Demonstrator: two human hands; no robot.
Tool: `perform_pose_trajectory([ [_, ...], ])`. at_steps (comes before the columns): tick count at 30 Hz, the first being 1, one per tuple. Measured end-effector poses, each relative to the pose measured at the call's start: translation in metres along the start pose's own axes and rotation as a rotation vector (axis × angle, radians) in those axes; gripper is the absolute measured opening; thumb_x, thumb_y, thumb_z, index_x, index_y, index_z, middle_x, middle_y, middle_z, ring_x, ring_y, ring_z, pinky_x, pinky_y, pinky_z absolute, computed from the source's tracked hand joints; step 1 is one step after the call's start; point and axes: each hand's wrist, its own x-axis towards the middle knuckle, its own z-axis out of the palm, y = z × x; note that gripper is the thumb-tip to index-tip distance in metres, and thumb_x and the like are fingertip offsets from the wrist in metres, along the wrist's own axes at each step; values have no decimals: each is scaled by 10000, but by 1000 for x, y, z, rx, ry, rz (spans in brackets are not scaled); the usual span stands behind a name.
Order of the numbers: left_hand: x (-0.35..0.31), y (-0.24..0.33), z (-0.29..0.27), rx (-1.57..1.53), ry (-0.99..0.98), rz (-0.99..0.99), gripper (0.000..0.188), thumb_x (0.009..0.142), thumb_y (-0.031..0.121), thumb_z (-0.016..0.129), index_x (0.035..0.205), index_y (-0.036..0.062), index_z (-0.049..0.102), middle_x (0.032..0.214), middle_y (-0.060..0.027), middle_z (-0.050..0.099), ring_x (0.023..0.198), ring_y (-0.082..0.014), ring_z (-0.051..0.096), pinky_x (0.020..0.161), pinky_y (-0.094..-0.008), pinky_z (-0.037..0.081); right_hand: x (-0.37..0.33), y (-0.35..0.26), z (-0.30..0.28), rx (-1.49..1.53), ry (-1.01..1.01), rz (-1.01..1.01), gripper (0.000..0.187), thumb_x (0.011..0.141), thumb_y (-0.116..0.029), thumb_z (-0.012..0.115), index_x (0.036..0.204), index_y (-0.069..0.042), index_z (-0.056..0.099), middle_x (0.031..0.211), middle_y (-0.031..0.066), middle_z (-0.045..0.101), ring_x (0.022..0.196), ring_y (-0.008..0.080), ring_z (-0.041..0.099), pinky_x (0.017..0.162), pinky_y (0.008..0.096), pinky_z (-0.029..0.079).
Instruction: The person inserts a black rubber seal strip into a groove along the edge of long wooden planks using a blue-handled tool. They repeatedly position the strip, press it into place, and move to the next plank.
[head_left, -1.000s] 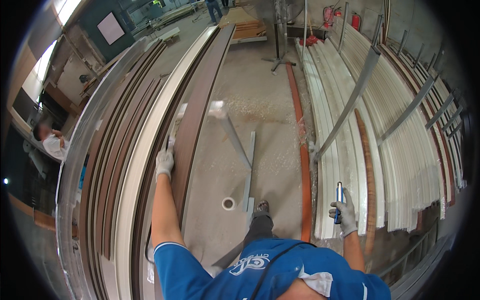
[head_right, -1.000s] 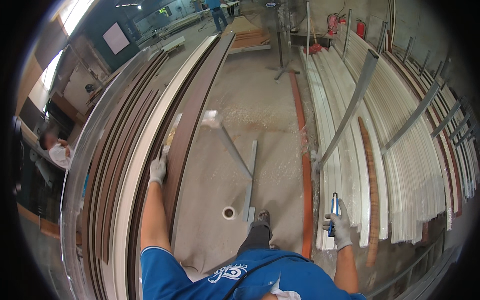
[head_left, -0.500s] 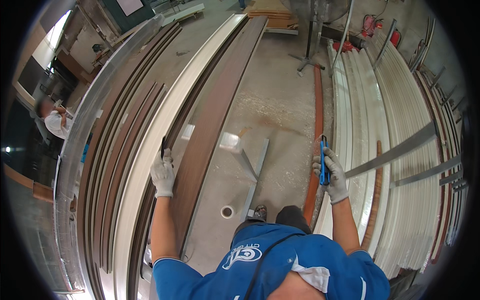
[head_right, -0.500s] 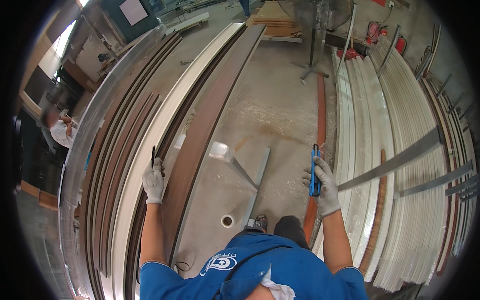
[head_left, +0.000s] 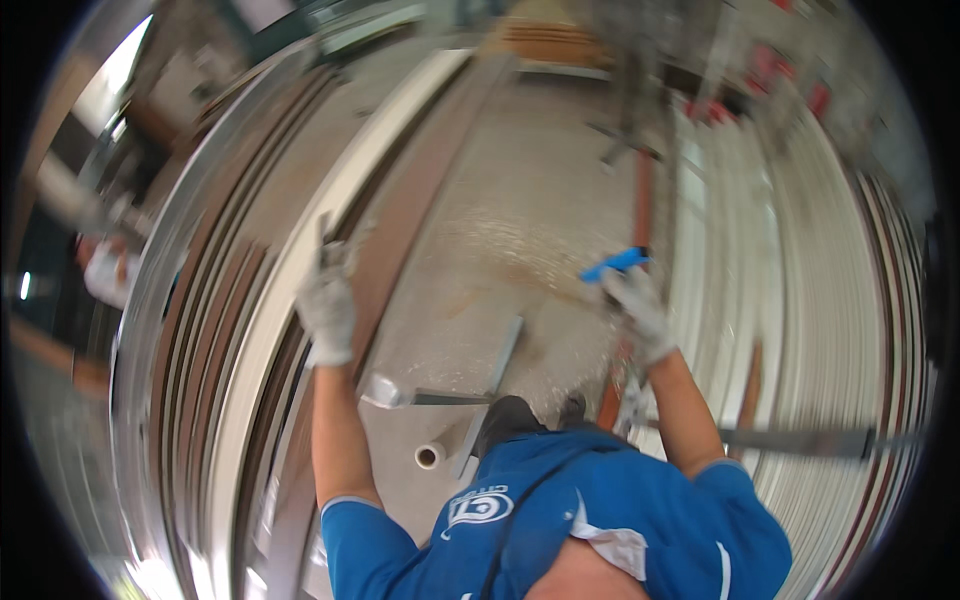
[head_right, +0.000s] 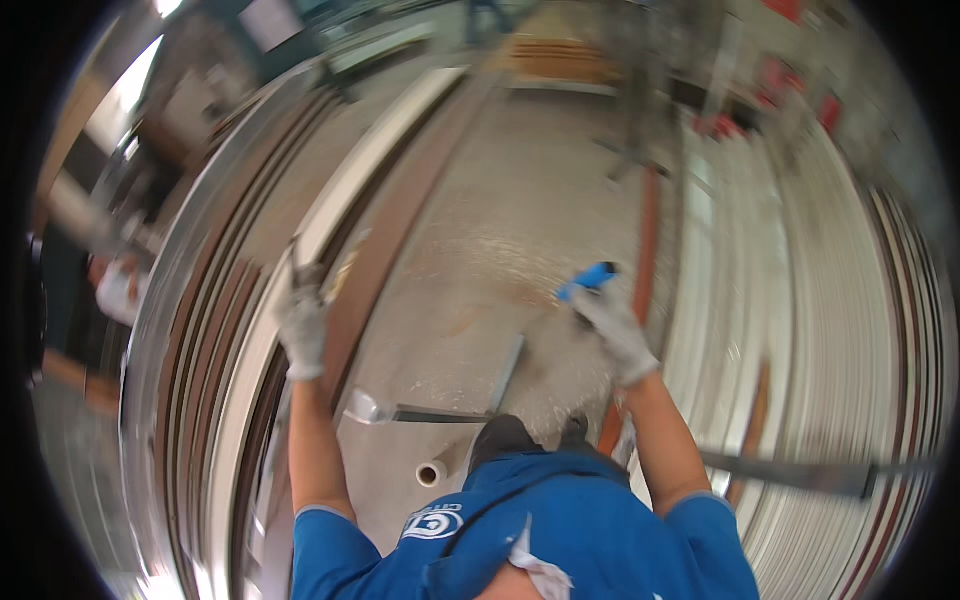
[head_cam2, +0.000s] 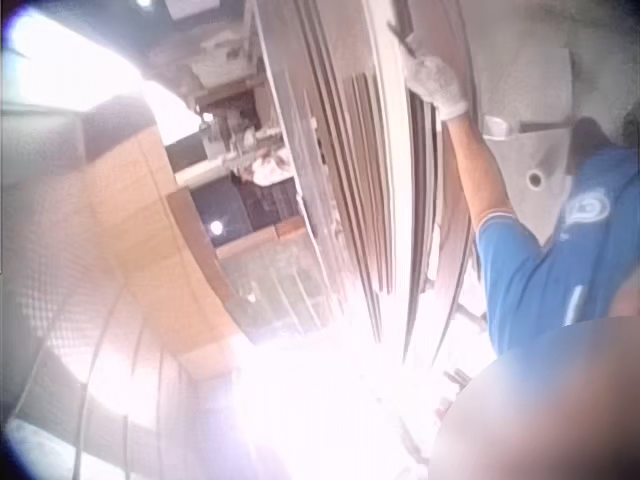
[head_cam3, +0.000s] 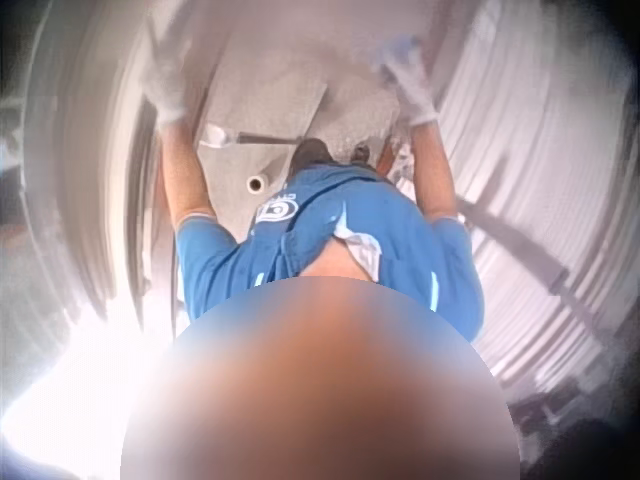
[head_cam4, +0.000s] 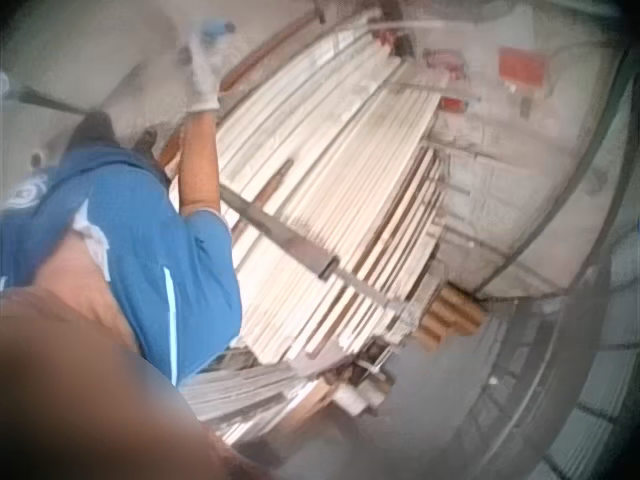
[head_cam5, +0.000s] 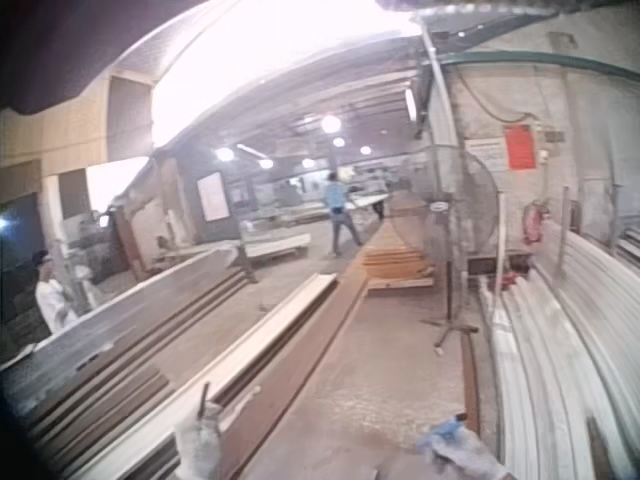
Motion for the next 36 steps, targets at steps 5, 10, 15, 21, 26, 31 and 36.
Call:
perform_pose_trajectory([
  [5, 35, -22, 11, 522, 97, -125, 231, 1001, 346, 623, 1161, 263, 769, 689, -134, 700, 555, -317, 657, 508, -458, 500, 75, 9, -30, -246, -48, -24, 230, 1045, -201, 656, 1187, -20, 662, 1036, 5, 643, 955, 112, 584, 848, 292, 479],
  [10, 82, -40, 26, 329, 401, 98, 154, 988, 254, 648, 953, 116, 708, 809, -155, 707, 738, -346, 708, 632, -488, 524, 168, 24, -48, -627, -254, -314, 406, 1054, -168, 612, 1419, -1, 548, 1262, 135, 581, 1160, 250, 608, 958, 394, 526],
  [15, 115, 65, 41, 164, -100, 56, 163, 853, 237, 663, 911, 91, 707, 724, -129, 685, 653, -349, 692, 590, -491, 537, 292, 4, -11, -48, -368, 58, 483, 1074, -299, 621, 1486, -87, 482, 1248, 62, 627, 1138, 198, 614, 982, 377, 516],
  [21, 127, 161, 107, -34, -178, 196, 179, 849, 252, 660, 851, 110, 769, 828, -155, 755, 767, -346, 758, 643, -473, 581, 336, -82, 97, -82, -133, -137, 414, 1090, -338, 546, 1432, -105, 519, 1128, 10, 567, 991, 142, 569, 840, 304, 497],
  [26, 151, 127, 151, 60, -341, 139, 151, 874, 215, 638, 889, 71, 681, 833, -166, 732, 764, -340, 758, 635, -458, 601, 317, -141, 138, 101, -493, -319, 476, 1014, -383, 649, 1369, -74, 576, 826, -38, 557, 547, 50, 479, 440, 212, 389],
  [31, 172, 153, 243, 359, -335, 188, 97, 898, 167, 634, 925, 74, 640, 872, -139, 732, 771, -321, 758, 625, -463, 594, 379, -153, 89, -122, -362, -311, 167, 938, -169, 775, 955, -55, 655, 757, -19, 600, 536, 42, 525, 472, 202, 403],
  [36, 239, 204, 367, 196, -354, 344, 142, 907, 197, 651, 933, 59, 624, 834, -142, 717, 748, -305, 755, 616, -437, 588, 479, -190, -30, -239, -440, -342, 180, 909, -148, 802, 960, -46, 663, 763, -7, 632, 549, 49, 541, 484, 203, 415],
])
